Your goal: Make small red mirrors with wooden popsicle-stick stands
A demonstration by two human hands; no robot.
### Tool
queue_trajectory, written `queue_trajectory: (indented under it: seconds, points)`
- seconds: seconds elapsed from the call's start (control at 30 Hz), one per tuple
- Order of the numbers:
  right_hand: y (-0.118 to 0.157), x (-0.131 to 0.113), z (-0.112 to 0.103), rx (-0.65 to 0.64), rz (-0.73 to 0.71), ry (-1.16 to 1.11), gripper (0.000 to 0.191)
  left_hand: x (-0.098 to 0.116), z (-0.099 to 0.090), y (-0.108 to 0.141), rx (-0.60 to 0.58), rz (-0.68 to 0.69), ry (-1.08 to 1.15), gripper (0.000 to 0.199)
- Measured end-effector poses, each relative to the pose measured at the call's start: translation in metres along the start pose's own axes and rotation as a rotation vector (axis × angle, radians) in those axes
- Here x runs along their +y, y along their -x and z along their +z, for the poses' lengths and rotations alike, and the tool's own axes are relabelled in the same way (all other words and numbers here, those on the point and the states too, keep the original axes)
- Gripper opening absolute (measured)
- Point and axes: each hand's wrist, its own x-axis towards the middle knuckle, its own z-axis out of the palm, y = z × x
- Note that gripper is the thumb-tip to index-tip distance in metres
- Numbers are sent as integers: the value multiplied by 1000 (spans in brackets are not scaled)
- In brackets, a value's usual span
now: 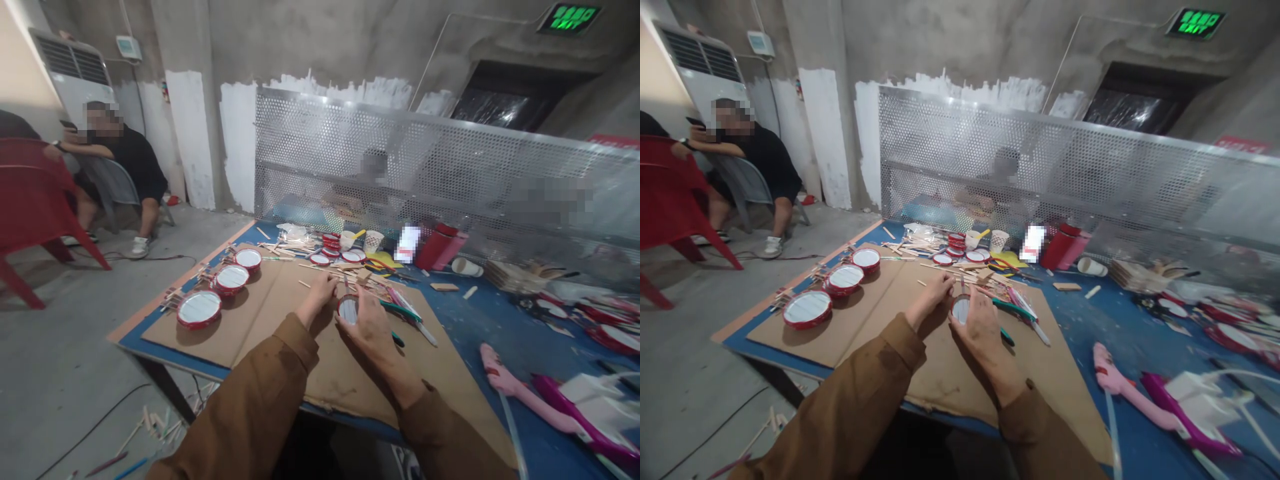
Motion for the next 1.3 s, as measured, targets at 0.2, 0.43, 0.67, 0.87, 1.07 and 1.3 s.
queue_trajectory:
  seconds: [0.2, 0.43, 0.67, 0.87, 1.07, 1.3]
  points:
    - [0, 1, 0, -17, -6, -4, 67, -2, 1, -3, -8, -17, -1, 26]
    - [-1, -1, -1, -60, 8, 10, 69, -4, 1, -4, -4, 14, -36, 27]
    - [0, -1, 0, -63, 13, 10, 69, -6, 1, -4, -12, 14, -12, 25]
    - [0, 3, 5, -36, -28, -18, 71, -5, 2, -3, -17, 8, 18, 26]
    - [0, 3, 6, -23, -54, -66, 71, -1, 1, -2, -26, -5, 0, 25]
    - [1, 2, 4, -50, -44, -81, 72, -1, 1, -3, -28, -10, -2, 25]
